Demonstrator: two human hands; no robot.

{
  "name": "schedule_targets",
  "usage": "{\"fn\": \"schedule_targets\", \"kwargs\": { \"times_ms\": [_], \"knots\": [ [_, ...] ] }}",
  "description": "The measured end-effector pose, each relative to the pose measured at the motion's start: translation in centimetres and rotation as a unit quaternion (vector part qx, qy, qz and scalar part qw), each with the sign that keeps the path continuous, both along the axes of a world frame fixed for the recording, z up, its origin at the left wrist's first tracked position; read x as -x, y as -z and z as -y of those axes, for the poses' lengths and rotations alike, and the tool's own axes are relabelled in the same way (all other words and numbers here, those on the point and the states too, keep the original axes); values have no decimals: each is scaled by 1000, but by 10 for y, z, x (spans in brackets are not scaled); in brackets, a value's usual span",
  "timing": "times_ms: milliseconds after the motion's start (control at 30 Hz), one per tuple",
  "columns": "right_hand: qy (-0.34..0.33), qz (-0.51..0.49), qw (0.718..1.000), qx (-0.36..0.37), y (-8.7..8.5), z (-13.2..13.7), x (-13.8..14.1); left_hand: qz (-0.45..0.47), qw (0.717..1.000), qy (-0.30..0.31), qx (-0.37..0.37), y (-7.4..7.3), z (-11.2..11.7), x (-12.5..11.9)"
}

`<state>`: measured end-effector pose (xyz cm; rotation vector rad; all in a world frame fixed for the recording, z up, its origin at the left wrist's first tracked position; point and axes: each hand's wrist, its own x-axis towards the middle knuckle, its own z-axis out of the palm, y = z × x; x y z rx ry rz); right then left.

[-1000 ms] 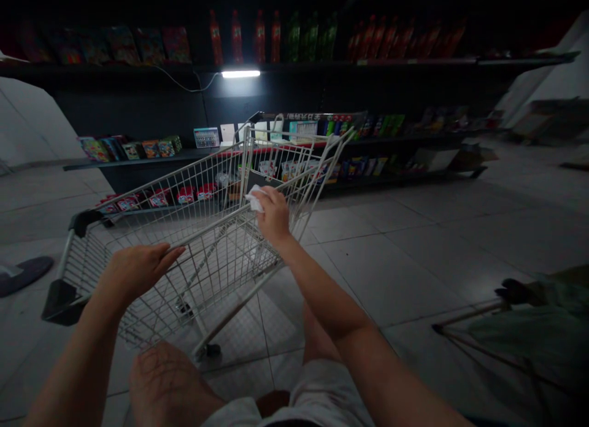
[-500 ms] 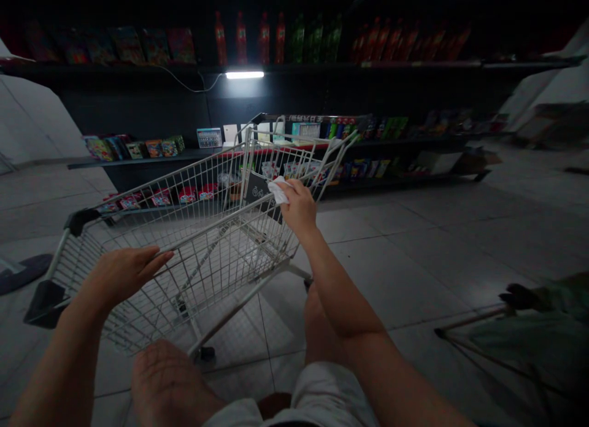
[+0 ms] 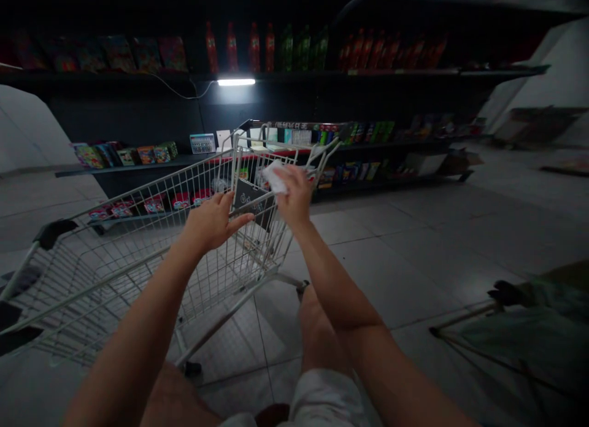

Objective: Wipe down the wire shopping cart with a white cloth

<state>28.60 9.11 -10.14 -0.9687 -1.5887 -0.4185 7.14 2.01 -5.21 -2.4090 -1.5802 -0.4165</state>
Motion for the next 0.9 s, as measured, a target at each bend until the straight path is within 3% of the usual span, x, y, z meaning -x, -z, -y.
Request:
{"fn": "schedule_targets", "kwargs": {
  "times_ms": [100, 200, 267, 400, 467, 533, 700, 767, 833, 900],
  "knots": [
    [73, -118, 990, -35, -24, -48, -68, -20, 1000, 13, 9, -2, -16, -24],
    [71, -146, 986, -32, -25, -76, -86, -46, 999, 3, 25, -1, -32, -45],
    [58, -109, 992, -15, -7, -77, -69, -53, 998, -13, 18, 2, -41, -54],
    [43, -46, 998, 13, 47, -53, -20, -50, 998, -25, -9, 8, -48, -52],
    [21, -28, 999, 4, 60, -43, -15, -55, 998, -24, -14, 9, -47, -46],
    [2, -8, 1000, -22, 53, -44, -30, -60, 998, -25, -17, 9, -44, -39],
    [96, -98, 986, -91, -21, -76, -107, -88, 995, -36, -24, 8, -35, -20],
    [106, -111, 985, -83, -39, -85, -117, -98, 994, -39, -27, 9, -30, -11],
    [101, -93, 989, -61, -39, -80, -106, -105, 993, -40, -32, 9, -26, -2],
    [92, -54, 993, -48, -24, -62, -81, -111, 992, -41, -34, 9, -22, 8]
  ]
}}
